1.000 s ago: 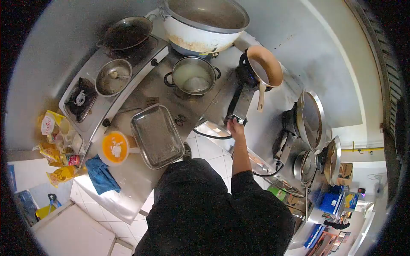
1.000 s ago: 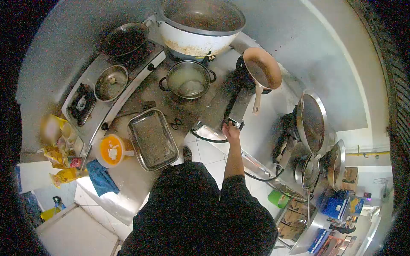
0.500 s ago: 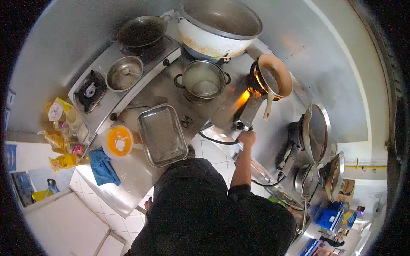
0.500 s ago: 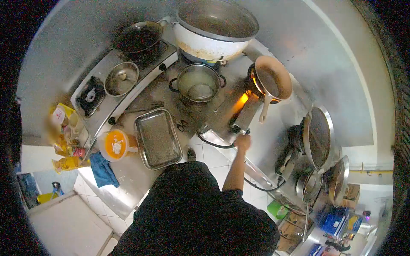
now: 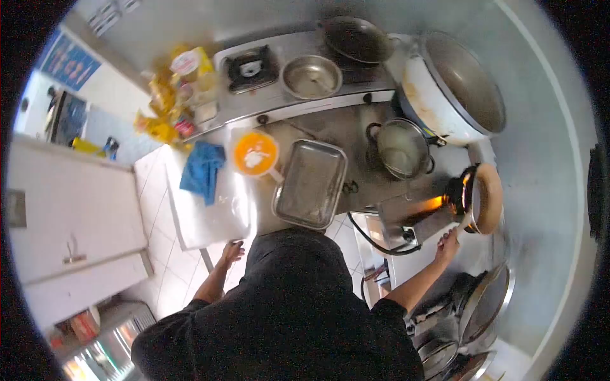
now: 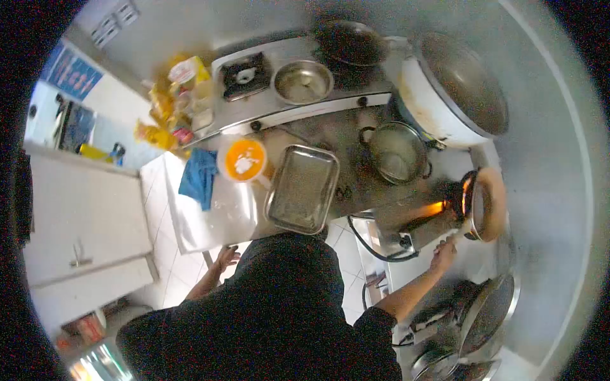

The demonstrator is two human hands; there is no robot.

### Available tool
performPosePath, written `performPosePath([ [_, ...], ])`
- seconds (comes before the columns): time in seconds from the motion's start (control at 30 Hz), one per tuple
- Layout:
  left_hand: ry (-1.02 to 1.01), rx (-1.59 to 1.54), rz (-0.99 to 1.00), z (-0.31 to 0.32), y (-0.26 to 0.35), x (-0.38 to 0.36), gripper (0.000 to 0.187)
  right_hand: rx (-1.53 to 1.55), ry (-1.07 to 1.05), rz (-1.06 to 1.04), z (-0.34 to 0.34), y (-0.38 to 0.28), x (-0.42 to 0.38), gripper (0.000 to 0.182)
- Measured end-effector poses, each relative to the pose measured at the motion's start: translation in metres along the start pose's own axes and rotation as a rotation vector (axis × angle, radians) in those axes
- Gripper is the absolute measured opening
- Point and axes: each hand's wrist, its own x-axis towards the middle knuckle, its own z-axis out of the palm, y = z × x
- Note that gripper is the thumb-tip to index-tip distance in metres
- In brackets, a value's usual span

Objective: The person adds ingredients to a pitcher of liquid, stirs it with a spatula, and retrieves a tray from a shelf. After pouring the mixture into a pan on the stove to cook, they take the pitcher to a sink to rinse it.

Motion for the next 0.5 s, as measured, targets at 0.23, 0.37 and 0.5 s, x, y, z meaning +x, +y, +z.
performPosePath([
  [0.23,0.003,0.451,0.323,-0.005,-0.054,0.006,0.04,0.168,0.086,-0.08,0.028,0.005,-0.037,0.028],
  [0.37,0.158,0.348,0.575,0.01,0.052,-0.042,0.036,-0.115,-0.214,0.152,0.025,0.025,-0.074,0.025],
  [0.5,0.055,-0.102,0.763,0.066,0.19,-0.088,0.038,-0.612,-0.599,0.317,0.084,0.049,-0.104,0.029],
])
